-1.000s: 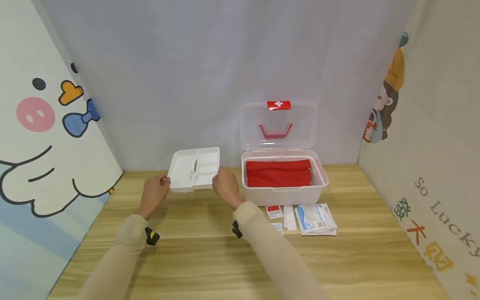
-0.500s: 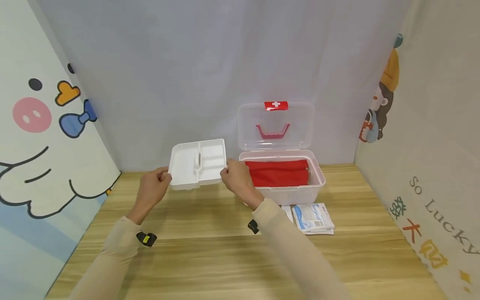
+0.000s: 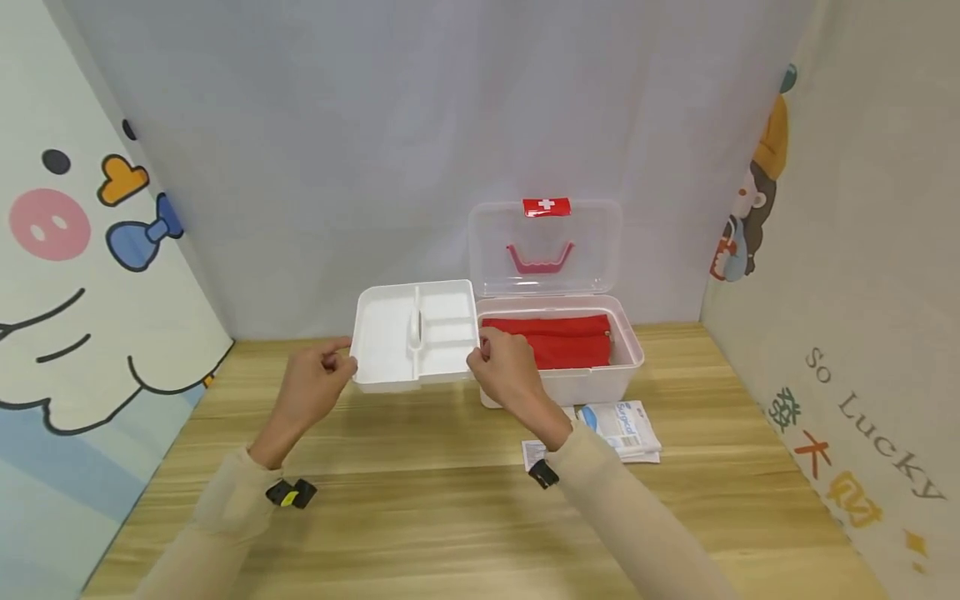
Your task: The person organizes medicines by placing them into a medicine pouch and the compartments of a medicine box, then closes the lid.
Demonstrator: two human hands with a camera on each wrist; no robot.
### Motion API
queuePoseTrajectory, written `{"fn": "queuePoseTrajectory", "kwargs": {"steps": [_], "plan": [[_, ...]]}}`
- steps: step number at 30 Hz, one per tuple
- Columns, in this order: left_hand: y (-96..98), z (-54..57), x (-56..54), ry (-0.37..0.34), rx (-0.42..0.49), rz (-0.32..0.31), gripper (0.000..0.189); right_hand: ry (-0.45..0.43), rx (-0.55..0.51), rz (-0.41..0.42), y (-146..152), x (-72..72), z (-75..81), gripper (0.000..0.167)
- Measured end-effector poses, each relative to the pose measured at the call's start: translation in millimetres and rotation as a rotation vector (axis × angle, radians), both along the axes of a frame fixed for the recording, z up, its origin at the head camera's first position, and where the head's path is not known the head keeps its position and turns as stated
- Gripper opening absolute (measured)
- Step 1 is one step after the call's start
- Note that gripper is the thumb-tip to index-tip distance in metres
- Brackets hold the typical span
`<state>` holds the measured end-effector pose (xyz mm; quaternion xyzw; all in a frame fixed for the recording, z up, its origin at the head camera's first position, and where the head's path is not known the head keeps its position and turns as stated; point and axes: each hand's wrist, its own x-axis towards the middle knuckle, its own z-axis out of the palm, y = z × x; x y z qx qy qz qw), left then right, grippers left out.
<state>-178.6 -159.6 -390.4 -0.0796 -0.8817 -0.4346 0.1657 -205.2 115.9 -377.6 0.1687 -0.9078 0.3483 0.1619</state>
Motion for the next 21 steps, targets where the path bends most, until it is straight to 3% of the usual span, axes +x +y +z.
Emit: {"fn": "queuePoseTrajectory", "kwargs": {"steps": [9,15,21], "plan": [[11.6,-4.5,25.8,0.001,-0.022,-0.034,0.037,0.004,-0.05,0.031,19.6,27.9,-3.0,0.015],[19.2,-15.7,47.3,0.023,-0.015,-0.065,0.039,-0.053,-0.084,0.048,33.4,49.4,-13.7,0.026],[25.0,-27.6,66.8,0.047,0.04,-0.117,0.041,-0.086,-0.101,0.051,42.6,69.4,-26.4,0.027]]}}
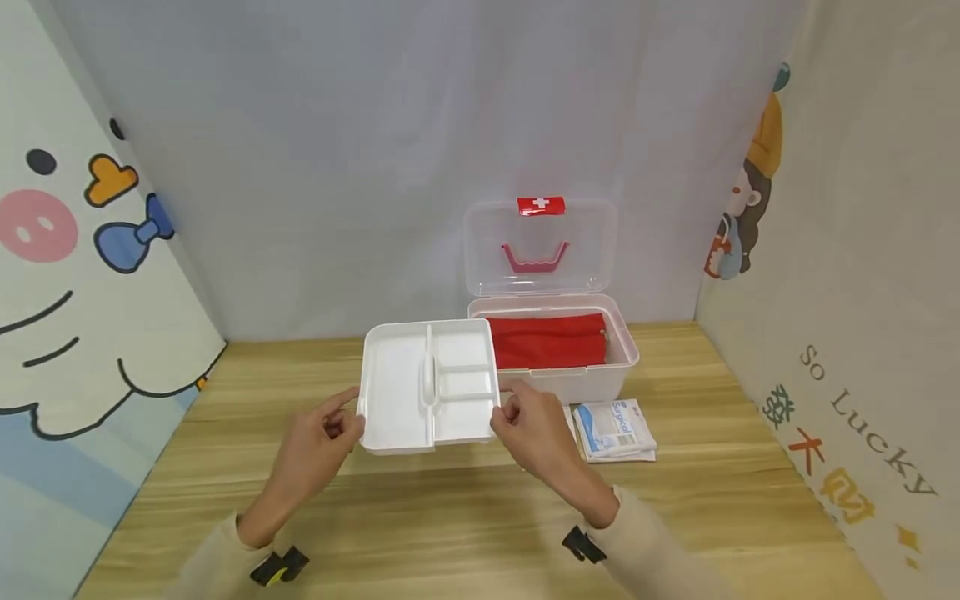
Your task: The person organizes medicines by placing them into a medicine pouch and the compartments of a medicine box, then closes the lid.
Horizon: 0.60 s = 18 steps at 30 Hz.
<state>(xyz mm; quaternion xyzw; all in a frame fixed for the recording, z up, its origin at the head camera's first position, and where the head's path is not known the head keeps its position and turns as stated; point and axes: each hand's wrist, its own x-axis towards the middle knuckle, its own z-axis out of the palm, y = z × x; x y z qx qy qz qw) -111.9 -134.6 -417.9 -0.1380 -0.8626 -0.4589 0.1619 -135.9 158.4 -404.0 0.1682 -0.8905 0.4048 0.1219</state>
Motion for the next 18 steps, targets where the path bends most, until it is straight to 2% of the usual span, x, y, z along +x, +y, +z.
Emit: {"fn": "queuePoseTrajectory", "kwargs": {"steps": [4,11,18], "plan": [[2.3,-10.0,12.0,0.005,-0.009,-0.01,0.04,-0.02,0.01,0.01,3.3,12.6,-11.5,0.026],[7.3,-25.8,32.4,-0.078,-0.016,0.027,0.041,-0.063,0.035,0.001,5.8,31.4,-27.0,0.026],[10.8,-42.9,44.1,-0.152,-0.02,0.037,0.04,-0.159,0.069,0.021,8.1,42.1,-43.7,0.026]]}}
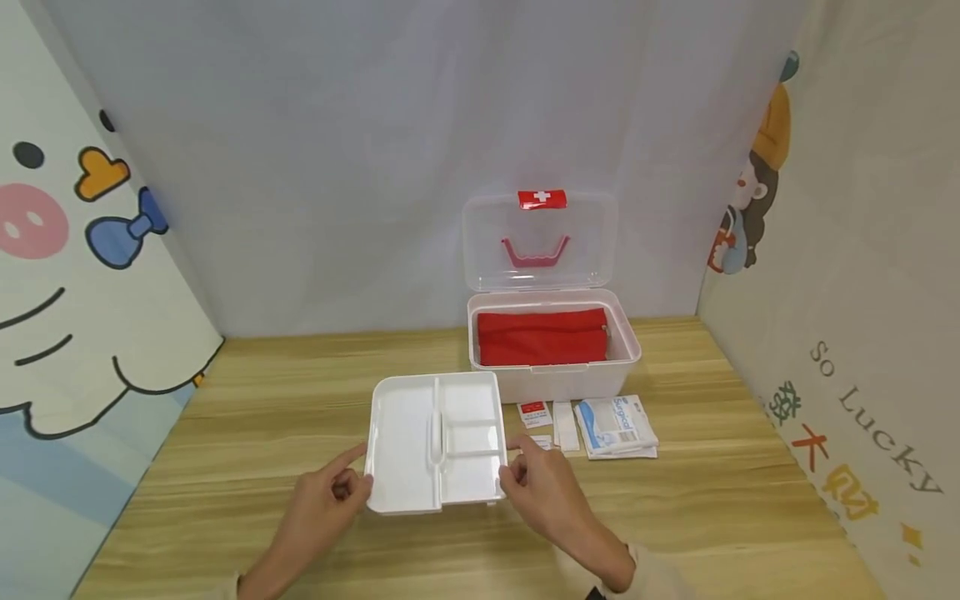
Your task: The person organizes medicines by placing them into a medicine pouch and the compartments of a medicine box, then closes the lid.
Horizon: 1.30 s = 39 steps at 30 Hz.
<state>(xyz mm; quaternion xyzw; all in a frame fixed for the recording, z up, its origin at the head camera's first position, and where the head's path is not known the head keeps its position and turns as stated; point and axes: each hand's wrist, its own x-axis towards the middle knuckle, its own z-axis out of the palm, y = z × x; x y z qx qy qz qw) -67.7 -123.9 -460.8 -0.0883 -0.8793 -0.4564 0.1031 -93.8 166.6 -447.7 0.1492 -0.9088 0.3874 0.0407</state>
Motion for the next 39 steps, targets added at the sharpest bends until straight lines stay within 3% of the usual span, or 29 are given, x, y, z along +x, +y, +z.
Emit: {"fn": "queuePoseTrajectory", "kwargs": {"steps": [9,19,31,39], "plan": [[5.4,-25.9,4.0,-0.111,-0.051,0.004,0.039,-0.087,0.044,0.022,0.4,2.0,-30.5,0.023],[4.4,-49.3,5.4,-0.142,-0.089,-0.071,0.042,-0.137,0.064,0.075,3.8,3.1,-50.3,0.02],[1.6,-54.2,2.7,-0.237,-0.102,-0.171,0.048,-0.202,0.063,0.105,4.9,0.0,-60.5,0.02],[1.2,-53.7,1.5,-0.271,-0.12,-0.169,0.049,-0.24,0.044,0.096,4.4,-1.2,-58.9,0.022]]}}
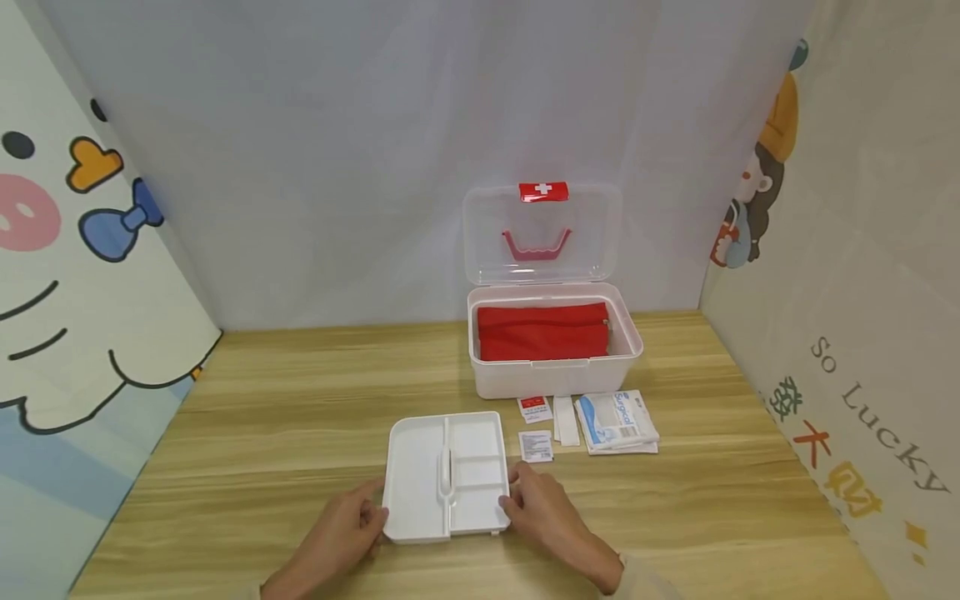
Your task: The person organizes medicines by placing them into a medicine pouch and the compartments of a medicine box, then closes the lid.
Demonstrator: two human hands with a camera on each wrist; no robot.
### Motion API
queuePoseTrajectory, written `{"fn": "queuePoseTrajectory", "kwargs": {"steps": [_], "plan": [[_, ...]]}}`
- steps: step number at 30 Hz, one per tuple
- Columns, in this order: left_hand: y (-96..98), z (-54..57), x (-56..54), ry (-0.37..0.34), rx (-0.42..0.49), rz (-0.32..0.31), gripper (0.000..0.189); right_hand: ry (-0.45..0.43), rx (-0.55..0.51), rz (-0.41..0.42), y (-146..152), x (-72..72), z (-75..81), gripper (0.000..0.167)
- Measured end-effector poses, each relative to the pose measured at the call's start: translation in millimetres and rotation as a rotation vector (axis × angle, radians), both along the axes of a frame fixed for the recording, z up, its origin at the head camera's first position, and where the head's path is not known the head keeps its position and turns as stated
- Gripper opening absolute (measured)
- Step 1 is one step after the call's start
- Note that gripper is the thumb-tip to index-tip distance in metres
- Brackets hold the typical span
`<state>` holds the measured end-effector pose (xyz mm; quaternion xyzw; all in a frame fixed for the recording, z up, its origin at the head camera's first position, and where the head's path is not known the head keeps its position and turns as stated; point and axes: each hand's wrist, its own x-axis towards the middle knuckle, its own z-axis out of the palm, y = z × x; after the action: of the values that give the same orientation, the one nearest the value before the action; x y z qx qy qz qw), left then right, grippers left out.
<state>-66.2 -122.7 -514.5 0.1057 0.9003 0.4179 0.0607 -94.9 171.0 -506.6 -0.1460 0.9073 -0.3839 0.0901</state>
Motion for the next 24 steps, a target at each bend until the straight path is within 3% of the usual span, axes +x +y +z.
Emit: {"fn": "queuePoseTrajectory", "kwargs": {"steps": [4,10,18,21,24], "plan": [[0.6,-1.3,-1.8,0.041,-0.034,0.028,0.045,0.016,0.063,-0.023,1.5,-3.9,2.8,0.025],[0.9,-2.6,-5.4,0.116,-0.088,0.072,0.04,0.105,0.119,-0.099,4.9,-17.1,10.1,0.027],[-1.5,0.2,-9.2,0.097,-0.083,0.077,0.038,0.439,0.161,-0.08,2.4,-68.2,13.7,0.013],[-1.2,-0.2,-9.3,0.086,-0.076,0.07,0.039,0.472,0.193,-0.064,-3.2,-84.0,13.8,0.007],[0.0,0.0,-8.6,0.077,-0.073,0.06,0.039,0.448,0.215,-0.032,-9.1,-93.8,15.1,0.005]]}}
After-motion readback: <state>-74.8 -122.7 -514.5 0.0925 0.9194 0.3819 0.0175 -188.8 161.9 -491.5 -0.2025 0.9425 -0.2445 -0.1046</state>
